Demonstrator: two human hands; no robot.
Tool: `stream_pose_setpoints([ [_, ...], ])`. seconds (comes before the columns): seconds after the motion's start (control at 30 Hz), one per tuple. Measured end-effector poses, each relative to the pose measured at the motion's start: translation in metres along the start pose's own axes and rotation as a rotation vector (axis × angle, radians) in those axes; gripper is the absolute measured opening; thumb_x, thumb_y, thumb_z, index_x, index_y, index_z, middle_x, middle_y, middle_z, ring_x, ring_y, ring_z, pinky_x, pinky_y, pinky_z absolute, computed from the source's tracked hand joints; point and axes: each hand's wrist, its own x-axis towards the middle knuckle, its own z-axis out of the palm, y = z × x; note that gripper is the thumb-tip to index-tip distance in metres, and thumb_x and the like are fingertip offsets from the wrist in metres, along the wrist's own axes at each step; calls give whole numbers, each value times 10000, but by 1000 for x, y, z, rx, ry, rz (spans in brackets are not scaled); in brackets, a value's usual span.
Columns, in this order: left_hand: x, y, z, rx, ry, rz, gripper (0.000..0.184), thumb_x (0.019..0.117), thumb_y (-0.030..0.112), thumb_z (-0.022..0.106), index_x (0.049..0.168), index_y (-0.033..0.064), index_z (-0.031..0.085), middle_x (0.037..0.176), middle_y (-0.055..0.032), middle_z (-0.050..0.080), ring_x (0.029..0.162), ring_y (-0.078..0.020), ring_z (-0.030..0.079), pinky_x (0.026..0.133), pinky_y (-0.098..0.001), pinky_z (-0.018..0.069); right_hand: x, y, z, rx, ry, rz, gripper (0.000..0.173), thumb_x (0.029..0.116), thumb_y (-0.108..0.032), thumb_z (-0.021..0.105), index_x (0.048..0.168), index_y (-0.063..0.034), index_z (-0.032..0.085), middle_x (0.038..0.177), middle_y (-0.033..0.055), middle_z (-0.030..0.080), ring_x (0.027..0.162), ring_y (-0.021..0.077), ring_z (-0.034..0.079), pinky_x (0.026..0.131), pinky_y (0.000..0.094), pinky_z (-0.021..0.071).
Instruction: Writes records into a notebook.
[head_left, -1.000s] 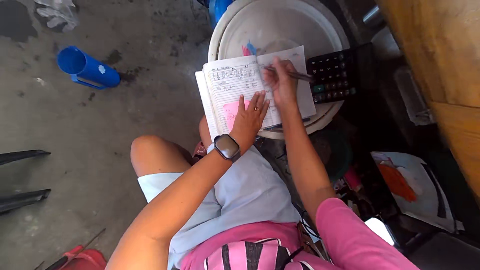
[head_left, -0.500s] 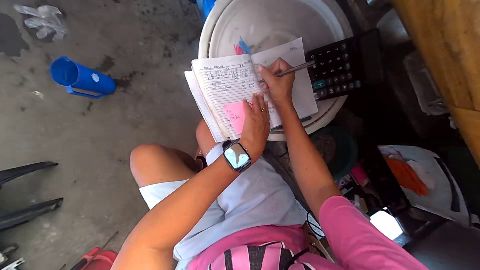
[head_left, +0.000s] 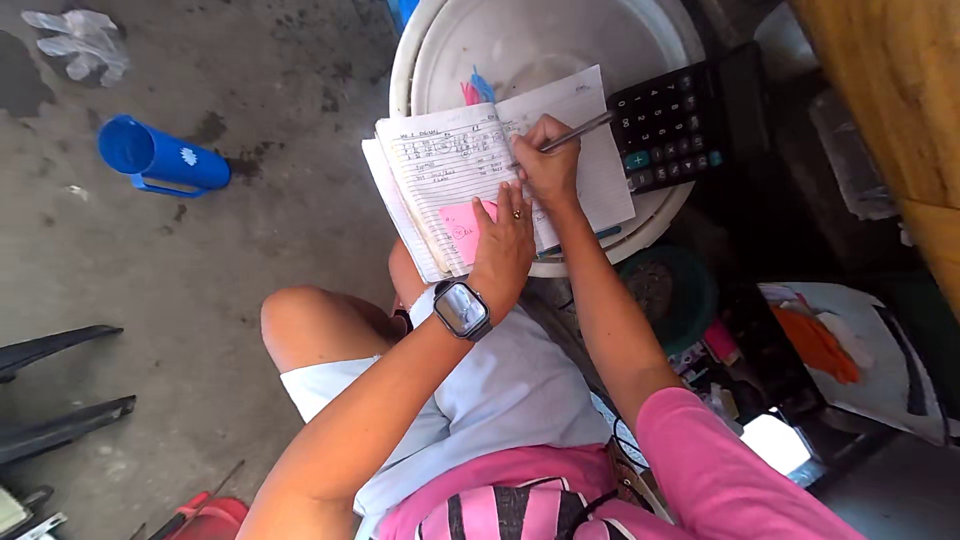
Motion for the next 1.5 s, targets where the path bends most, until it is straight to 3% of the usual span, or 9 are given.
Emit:
stream_pose_setpoints([
  [0.67,1,-1,-3,0,-32,-9,602,1015,-85,433,1582,-81,232,1665,-283,179,1548,-451,175,1103,-713,282,1,-2,-2,-5,17,16,265,860,23,652,684,-101,498,610,-45,554,457,6,501,438,174,457],
  [0.8,1,-2,3,-3,30,-2,565,1021,-73,426,1565,-91,273,1650,-294,215,1534,-462,213,1081,-719,308,2,1,-2,-8,21,-8,252,865,12,653,694,-95,501,631,-39,563,478,9,512,452,179,464],
  [1.5,-1,-2,-1,13,-11,5,584,1026,-70,423,1579,-86,237,1663,-283,186,1547,-449,183,1097,-705,303,3,6,-1,-32,33,-52,291,849,26,623,655,-123,464,590,-57,502,472,-1,450,448,167,398],
])
